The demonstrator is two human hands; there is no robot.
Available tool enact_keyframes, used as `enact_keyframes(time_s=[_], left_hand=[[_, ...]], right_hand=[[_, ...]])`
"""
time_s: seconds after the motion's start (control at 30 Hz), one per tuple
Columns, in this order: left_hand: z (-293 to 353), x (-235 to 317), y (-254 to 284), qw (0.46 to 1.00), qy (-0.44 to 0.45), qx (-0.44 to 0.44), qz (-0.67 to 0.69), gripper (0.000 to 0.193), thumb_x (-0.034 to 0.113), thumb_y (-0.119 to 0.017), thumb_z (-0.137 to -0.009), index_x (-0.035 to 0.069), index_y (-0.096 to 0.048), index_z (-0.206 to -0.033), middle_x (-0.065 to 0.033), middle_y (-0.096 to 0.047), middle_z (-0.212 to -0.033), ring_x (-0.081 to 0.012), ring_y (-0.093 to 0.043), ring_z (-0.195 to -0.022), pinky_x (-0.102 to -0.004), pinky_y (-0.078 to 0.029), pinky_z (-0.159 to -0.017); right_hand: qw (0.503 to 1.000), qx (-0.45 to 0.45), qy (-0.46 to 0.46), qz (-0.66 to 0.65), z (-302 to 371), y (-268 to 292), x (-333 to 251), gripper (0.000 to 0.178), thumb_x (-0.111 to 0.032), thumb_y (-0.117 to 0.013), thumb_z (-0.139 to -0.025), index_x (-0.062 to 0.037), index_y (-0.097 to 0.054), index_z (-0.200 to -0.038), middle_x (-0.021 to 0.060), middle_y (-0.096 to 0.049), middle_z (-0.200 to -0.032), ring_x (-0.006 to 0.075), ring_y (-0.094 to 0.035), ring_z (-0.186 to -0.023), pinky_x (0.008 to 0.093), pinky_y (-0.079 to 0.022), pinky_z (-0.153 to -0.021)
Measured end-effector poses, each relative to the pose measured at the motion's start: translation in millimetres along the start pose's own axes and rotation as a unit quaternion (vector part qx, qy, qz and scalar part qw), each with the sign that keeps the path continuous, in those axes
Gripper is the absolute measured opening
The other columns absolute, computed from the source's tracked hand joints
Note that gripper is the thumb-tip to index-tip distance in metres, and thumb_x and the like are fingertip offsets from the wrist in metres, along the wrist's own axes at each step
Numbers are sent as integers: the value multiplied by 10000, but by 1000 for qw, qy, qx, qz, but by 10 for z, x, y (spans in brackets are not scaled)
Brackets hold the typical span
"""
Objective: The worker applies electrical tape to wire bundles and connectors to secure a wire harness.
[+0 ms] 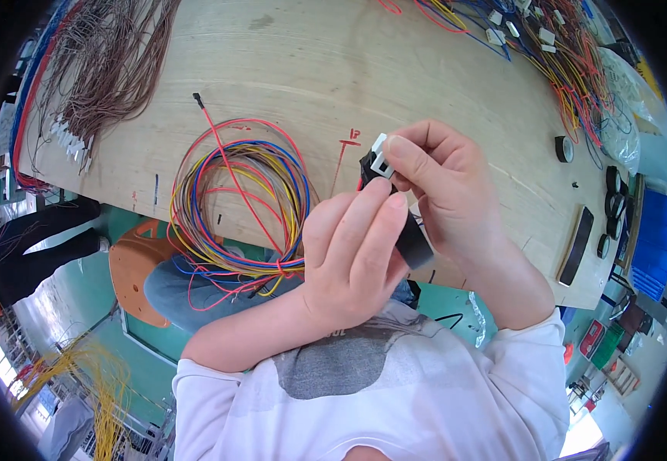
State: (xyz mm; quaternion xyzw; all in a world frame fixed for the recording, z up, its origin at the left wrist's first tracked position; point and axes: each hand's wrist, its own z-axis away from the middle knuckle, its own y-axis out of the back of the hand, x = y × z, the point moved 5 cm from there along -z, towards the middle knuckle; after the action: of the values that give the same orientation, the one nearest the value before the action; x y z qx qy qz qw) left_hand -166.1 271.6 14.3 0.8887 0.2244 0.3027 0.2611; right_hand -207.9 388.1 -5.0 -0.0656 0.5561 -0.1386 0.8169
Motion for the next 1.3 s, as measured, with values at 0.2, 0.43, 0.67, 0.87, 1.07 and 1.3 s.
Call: enact_keyframes(time_s=[0.2,0.43,0.67,0.87,1.07,1.3], left_hand=[[8,-36,-79,999,-24,-22,15,331,126,-616,-707,-13,-571,-1004,-132,-583,-1038,-254,-525,-925,-317,-436,-751],[-98,-258,-10,965,75,15,253,184,-17,-635,-656,24,-576,-826,-98,-574,-869,-235,-522,-777,-313,-422,-690],[-102,-424,-155,743,487,-64,455,301,32,-639,-737,2,-434,-956,-31,-463,-857,-69,-458,-721,-197,-414,-624],[-62,-480,-176,696,524,-127,473,185,0,-625,-742,11,-468,-839,14,-491,-692,-25,-457,-592,-168,-394,-513],[-85,-478,-222,717,520,-118,448,218,48,-659,-710,11,-463,-797,1,-470,-655,-29,-435,-565,-190,-367,-466],[-127,-574,-261,832,420,-246,268,714,173,-717,-657,-87,-301,-1177,-107,-570,-674,-169,-588,-623,-258,-462,-554]], right_hand=[[1000,-4,-24,-11,-7,1,13,122,-106,-582,-813,-5,-553,-877,41,-587,-778,77,-537,-646,204,-436,-564],[1000,-3,30,8,79,-23,-56,166,-143,-608,-804,13,-564,-840,39,-596,-742,60,-534,-651,192,-439,-581],[1000,4,10,-22,77,-22,-39,171,-144,-609,-803,16,-567,-847,40,-600,-755,57,-535,-669,191,-437,-596],[1000,3,26,10,72,4,-39,172,-143,-609,-804,18,-567,-845,38,-598,-755,57,-534,-672,188,-431,-592],[998,19,54,3,65,-15,-54,172,-137,-610,-802,21,-564,-852,49,-600,-774,71,-541,-678,199,-441,-610],[997,5,77,3,121,-5,-7,148,-88,-577,-815,26,-540,-901,61,-600,-808,89,-552,-723,221,-451,-673]])
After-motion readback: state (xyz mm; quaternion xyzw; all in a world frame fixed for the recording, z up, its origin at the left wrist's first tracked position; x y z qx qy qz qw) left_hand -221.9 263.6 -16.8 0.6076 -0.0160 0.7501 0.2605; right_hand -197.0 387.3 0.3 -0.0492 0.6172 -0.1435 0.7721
